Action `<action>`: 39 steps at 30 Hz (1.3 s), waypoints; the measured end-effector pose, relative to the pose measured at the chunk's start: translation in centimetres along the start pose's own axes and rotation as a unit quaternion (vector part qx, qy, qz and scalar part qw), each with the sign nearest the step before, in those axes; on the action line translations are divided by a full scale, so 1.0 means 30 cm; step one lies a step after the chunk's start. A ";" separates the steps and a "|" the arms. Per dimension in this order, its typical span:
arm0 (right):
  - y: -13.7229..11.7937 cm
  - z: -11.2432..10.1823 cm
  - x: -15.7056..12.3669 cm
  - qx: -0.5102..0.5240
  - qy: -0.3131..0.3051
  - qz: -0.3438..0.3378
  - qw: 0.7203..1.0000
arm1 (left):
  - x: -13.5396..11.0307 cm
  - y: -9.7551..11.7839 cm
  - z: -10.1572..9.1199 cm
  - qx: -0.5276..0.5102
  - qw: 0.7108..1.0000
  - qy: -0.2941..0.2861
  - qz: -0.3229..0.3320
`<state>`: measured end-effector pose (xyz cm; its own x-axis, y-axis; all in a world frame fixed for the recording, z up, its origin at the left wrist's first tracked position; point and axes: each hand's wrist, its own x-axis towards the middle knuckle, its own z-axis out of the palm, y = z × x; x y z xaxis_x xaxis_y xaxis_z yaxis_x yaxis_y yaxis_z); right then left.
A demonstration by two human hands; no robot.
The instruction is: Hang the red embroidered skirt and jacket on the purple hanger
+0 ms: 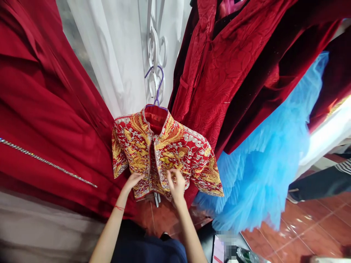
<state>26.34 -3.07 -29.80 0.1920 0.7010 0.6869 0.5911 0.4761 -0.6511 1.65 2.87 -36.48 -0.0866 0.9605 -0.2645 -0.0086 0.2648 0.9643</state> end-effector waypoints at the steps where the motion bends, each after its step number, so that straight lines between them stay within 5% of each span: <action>1: -0.025 -0.066 0.053 -0.026 0.050 -0.036 0.998 | -0.001 0.065 -0.046 0.012 0.999 0.011 0.035; 3: -0.060 -0.199 0.171 -0.091 0.189 -0.082 0.974 | 0.010 0.223 -0.145 0.023 0.990 0.059 0.130; 5: -0.074 -0.307 0.288 -0.130 0.266 -0.069 0.953 | 0.040 0.399 -0.233 0.070 0.914 0.199 0.347; 6: -0.074 -0.345 0.339 -0.120 0.248 -0.061 0.959 | 0.061 0.483 -0.265 0.086 0.867 0.253 0.420; 8: -0.068 -0.385 0.415 -0.047 0.138 -0.044 0.988 | 0.116 0.626 -0.301 0.115 0.823 0.256 0.494; 10: -0.068 -0.390 0.456 0.002 0.046 -0.046 0.998 | 0.177 0.725 -0.303 0.123 0.830 0.182 0.513; 12: -0.078 -0.380 0.472 -0.008 0.019 -0.070 0.997 | 0.230 0.782 -0.283 0.111 0.854 0.103 0.498; 17: -0.110 -0.353 0.511 -0.127 0.004 -0.136 0.982 | 0.262 0.808 -0.248 0.094 0.862 0.076 0.491; 22: -0.097 -0.336 0.595 -0.111 0.040 -0.155 0.981 | 0.177 0.825 -0.244 0.147 0.812 0.172 0.538; 27: -0.112 -0.360 0.702 -0.059 0.062 -0.083 0.993 | 0.093 0.927 -0.229 0.183 0.784 0.257 0.535; 31: -0.086 -0.384 0.739 0.007 -0.051 -0.008 0.999 | 0.086 0.972 -0.265 0.245 0.811 0.225 0.481; 36: 0.008 -0.389 0.674 0.104 -0.153 0.131 0.974 | 0.141 0.883 -0.319 0.225 0.895 0.101 0.372; 39: 0.033 -0.394 0.657 0.127 -0.134 0.092 0.979 | 0.155 0.828 -0.330 0.115 0.925 0.015 0.361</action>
<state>39.98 4.93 -13.10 0.0434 0.8849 0.4637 0.3458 0.4222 -0.8380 -8.82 13.06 -13.59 -0.0144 0.8920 0.4519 0.2736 -0.4312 0.8598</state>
